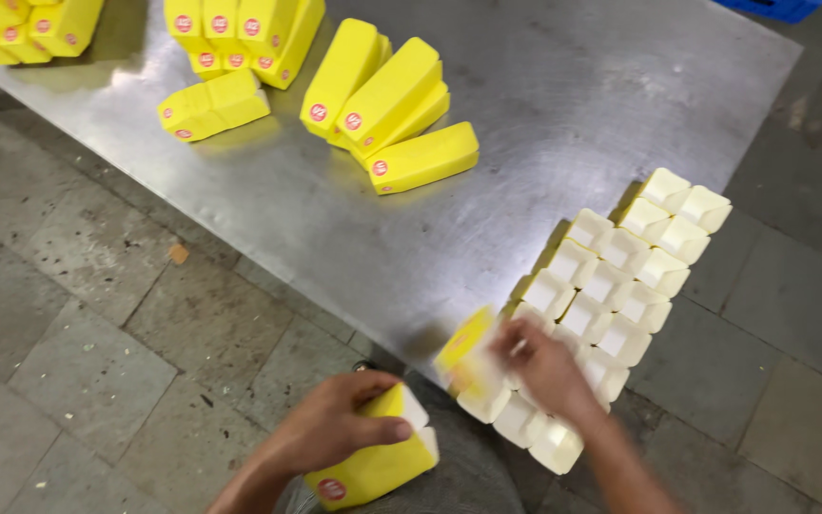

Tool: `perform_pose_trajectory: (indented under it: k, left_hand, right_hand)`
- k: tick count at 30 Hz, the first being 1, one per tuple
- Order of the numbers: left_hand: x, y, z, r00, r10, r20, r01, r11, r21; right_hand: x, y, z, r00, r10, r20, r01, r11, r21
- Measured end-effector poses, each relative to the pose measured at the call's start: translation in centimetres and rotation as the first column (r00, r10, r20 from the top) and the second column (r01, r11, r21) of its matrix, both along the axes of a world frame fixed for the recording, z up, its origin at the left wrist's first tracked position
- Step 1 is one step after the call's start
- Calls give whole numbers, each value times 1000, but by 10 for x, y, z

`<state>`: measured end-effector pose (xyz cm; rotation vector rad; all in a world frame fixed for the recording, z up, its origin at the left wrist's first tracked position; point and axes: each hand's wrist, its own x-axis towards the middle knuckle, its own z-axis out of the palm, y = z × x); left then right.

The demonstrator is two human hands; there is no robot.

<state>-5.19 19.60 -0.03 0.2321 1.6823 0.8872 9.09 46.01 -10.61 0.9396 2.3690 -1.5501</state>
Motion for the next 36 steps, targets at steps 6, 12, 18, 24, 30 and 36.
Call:
perform_pose_trajectory:
  k: [6,12,18,24,30,36]
  left_hand:
    - [6,6,-14,996,89,26,-82,980,-184]
    - [13,4,-43,998,50,-26,-55,967,-248]
    - [20,-7,-38,1000,18,19,-13,964,-266]
    - [18,-1,-13,999,25,38,-20,991,-130]
    - [4,-4,13,996,-51,77,64,980,-187]
    - [-1,-44,10,987,-126,-104,131,990,45]
  right_hand:
    - [-47,205,-3,982,-176,73,74,707,703]
    - [-105,251,-4,991,-76,108,-20,722,692]
    - [-108,270,-26,978,-20,209,-137,697,704]
    - [-70,125,18,964,-47,-262,-1,983,-181]
    - [14,-73,34,861,507,34,-351,642,-682]
    - [12,-112,42,937,345,-54,-289,679,-674]
